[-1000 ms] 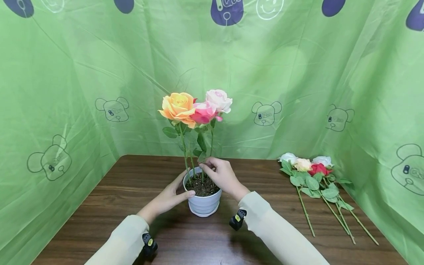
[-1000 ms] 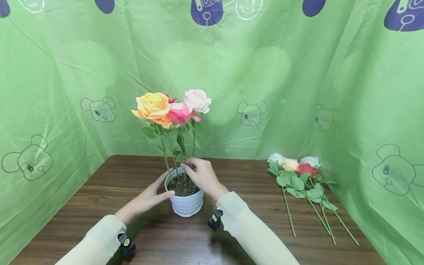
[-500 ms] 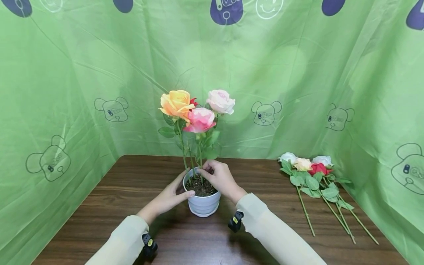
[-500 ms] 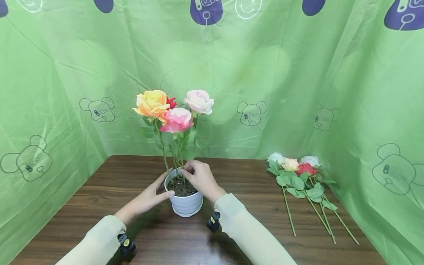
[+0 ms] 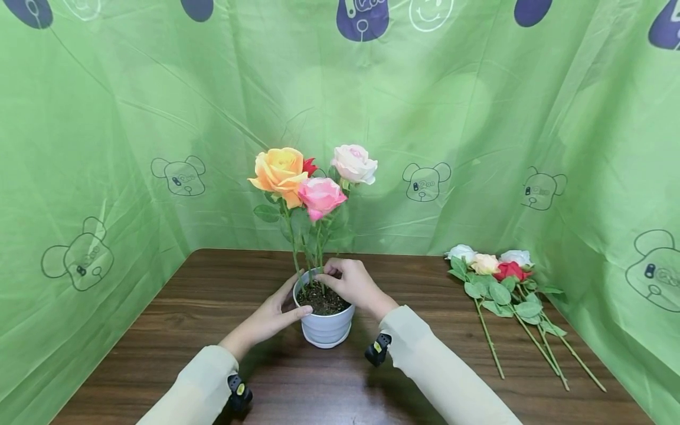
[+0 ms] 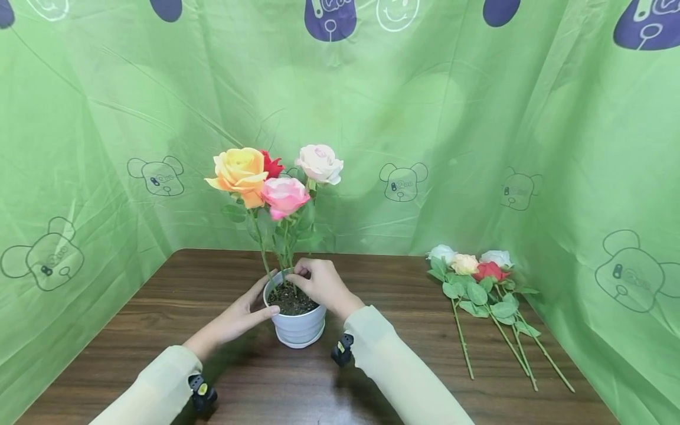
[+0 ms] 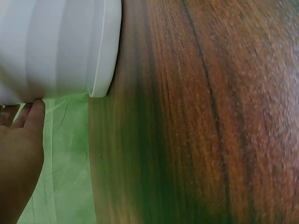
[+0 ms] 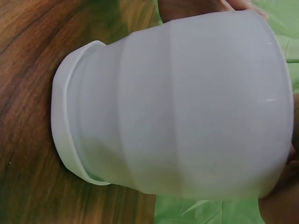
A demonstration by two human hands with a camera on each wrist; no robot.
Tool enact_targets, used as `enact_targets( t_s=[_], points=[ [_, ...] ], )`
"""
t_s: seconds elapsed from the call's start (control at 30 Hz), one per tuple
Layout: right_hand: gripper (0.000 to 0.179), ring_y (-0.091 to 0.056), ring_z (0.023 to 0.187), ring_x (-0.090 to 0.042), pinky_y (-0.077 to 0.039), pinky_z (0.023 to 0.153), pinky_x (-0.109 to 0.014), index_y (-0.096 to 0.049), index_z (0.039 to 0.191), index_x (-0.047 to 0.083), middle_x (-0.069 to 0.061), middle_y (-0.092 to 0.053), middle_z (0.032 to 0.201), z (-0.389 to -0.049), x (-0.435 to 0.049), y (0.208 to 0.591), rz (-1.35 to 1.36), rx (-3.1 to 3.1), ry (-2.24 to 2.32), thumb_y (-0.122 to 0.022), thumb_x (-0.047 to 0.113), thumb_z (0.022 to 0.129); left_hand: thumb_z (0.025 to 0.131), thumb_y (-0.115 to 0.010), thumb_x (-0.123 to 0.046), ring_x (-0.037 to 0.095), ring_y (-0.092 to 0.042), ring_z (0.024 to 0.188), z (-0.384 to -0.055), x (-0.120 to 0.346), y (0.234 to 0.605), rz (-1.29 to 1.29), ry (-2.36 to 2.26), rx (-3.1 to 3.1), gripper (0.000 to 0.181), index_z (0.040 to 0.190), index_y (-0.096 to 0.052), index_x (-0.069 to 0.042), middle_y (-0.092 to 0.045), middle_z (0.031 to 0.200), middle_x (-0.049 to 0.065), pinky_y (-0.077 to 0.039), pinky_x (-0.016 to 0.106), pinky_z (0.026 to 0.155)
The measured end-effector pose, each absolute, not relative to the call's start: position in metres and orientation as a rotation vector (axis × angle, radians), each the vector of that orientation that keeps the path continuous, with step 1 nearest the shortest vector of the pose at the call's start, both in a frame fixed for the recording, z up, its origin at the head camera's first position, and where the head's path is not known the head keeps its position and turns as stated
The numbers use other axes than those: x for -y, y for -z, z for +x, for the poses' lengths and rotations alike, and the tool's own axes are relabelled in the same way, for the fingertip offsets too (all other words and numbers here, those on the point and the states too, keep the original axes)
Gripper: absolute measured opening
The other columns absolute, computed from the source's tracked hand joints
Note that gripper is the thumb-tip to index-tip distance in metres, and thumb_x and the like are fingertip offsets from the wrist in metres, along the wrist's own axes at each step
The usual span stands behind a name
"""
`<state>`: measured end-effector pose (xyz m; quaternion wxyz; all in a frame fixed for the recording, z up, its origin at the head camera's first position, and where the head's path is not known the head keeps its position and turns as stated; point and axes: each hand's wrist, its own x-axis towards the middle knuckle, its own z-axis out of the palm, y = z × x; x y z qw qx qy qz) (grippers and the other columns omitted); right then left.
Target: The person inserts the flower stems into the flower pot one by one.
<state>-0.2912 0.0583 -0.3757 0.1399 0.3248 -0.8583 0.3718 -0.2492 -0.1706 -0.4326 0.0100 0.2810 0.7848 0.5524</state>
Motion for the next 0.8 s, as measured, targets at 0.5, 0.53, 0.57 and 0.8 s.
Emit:
enact_targets(
  t_s=[0.5,0.53,0.57,0.8],
  points=[
    [0.020,-0.054,0.064,-0.006,-0.048,0.060,-0.025,-0.067,0.076,0.018,0.011,-0.061,0.070,-0.2886,-0.0600,0.3738,0.867,2.556,-1.047,-0.076,0.027,0.092,0.097,-0.068,-0.027,0.035,-0.031,0.144,-0.2463,0.1709,0.4286,0.819,-1.659,-2.520,0.086,0.162,-0.014,-0.012,-0.028,0.161,0.016,-0.028,0.057,0.113],
    [0.020,-0.055,0.065,-0.006,-0.048,0.060,-0.025,-0.067,0.076,0.019,0.011,-0.062,0.071,-0.2888,-0.0600,0.3737,0.866,2.557,-1.048,-0.076,0.028,0.091,0.097,-0.068,-0.027,0.035,-0.031,0.144,-0.2462,0.1708,0.4285,0.815,-1.657,-2.521,0.086,0.162,-0.014,-0.012,-0.028,0.161,0.016,-0.028,0.057,0.114],
    [0.020,-0.055,0.065,-0.006,-0.048,0.061,-0.025,-0.067,0.076,0.019,0.012,-0.062,0.071,-0.2887,-0.0601,0.3734,0.863,2.559,-1.047,-0.076,0.028,0.091,0.097,-0.068,-0.028,0.035,-0.031,0.144,-0.2461,0.1708,0.4284,0.811,-1.656,-2.520,0.086,0.162,-0.014,-0.012,-0.028,0.161,0.016,-0.027,0.057,0.114],
    [0.018,-0.057,0.066,-0.006,-0.050,0.061,-0.025,-0.069,0.079,0.018,0.011,-0.064,0.072,-0.2884,-0.0601,0.3717,0.862,2.557,-1.100,-0.078,0.028,0.090,0.097,-0.068,-0.027,0.036,-0.031,0.144,-0.2457,0.1719,0.4291,0.815,-1.658,-2.525,0.084,0.162,-0.015,-0.018,-0.027,0.162,0.015,-0.026,0.059,0.114]
  ],
)
